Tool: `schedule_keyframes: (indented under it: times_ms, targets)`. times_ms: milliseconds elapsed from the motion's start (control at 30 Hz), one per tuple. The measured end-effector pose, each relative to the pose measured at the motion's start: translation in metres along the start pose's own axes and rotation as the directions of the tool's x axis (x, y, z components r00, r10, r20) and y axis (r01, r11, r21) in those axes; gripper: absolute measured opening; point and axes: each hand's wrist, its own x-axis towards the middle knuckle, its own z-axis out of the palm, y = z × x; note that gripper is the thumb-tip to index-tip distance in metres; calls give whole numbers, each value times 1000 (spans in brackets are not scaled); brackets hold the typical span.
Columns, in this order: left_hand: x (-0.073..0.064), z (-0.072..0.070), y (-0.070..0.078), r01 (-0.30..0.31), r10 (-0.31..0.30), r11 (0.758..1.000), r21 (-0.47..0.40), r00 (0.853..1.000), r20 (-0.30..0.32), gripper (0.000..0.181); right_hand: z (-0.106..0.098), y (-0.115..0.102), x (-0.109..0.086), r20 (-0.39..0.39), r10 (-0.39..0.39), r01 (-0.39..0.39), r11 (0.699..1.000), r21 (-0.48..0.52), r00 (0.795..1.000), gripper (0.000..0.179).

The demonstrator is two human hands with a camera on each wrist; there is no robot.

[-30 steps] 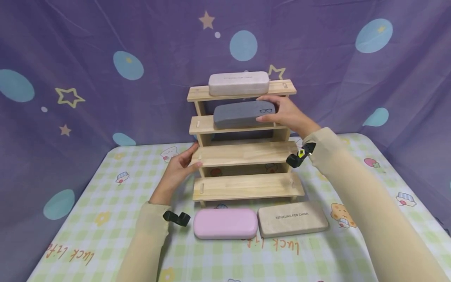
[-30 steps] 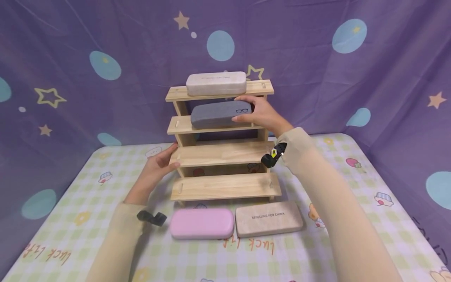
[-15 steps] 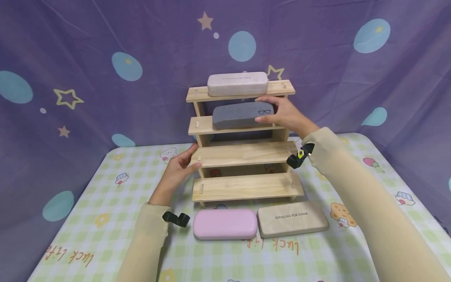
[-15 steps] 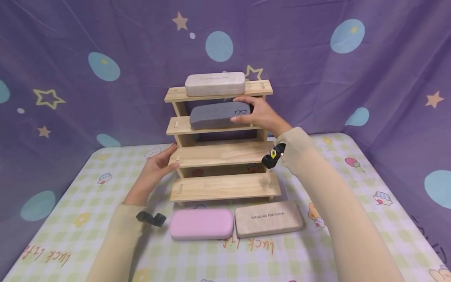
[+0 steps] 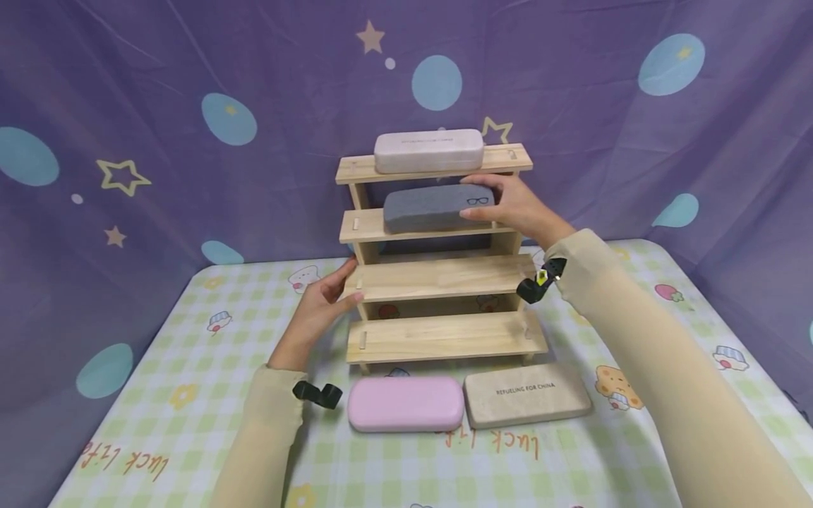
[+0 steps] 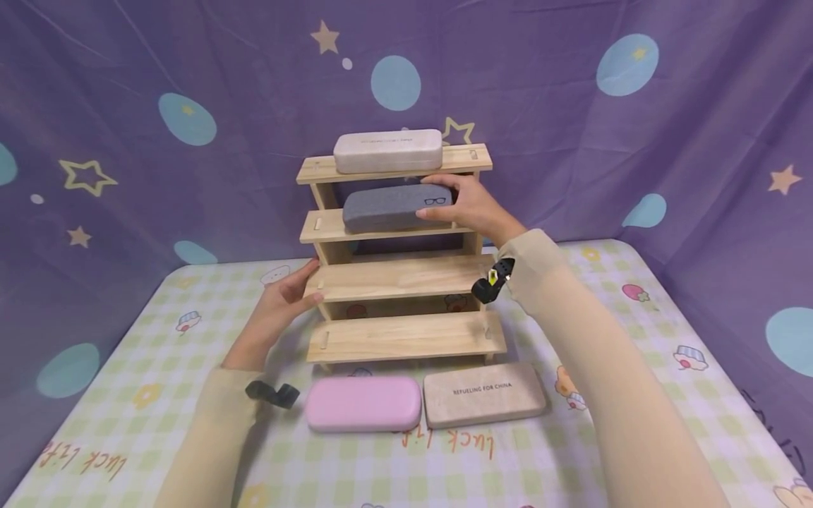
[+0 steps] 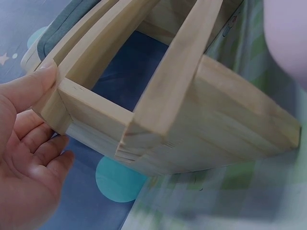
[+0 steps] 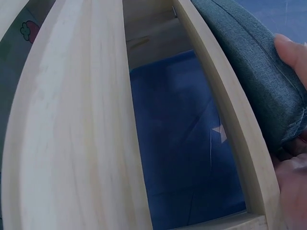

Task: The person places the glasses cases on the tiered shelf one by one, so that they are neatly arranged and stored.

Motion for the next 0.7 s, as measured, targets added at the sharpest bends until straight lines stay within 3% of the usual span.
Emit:
schedule_keyframes:
  times_ms: [467,700]
  targets:
    - [0,0,1,-1,1,1000,1,1000,-3,62,-1,-1,2,35,48,-49,998,48,998,67]
    - [0,-2,0,4,-3,1000,13,1000,-16,62,2,-2,4,33,44,-45,999,24,998,66]
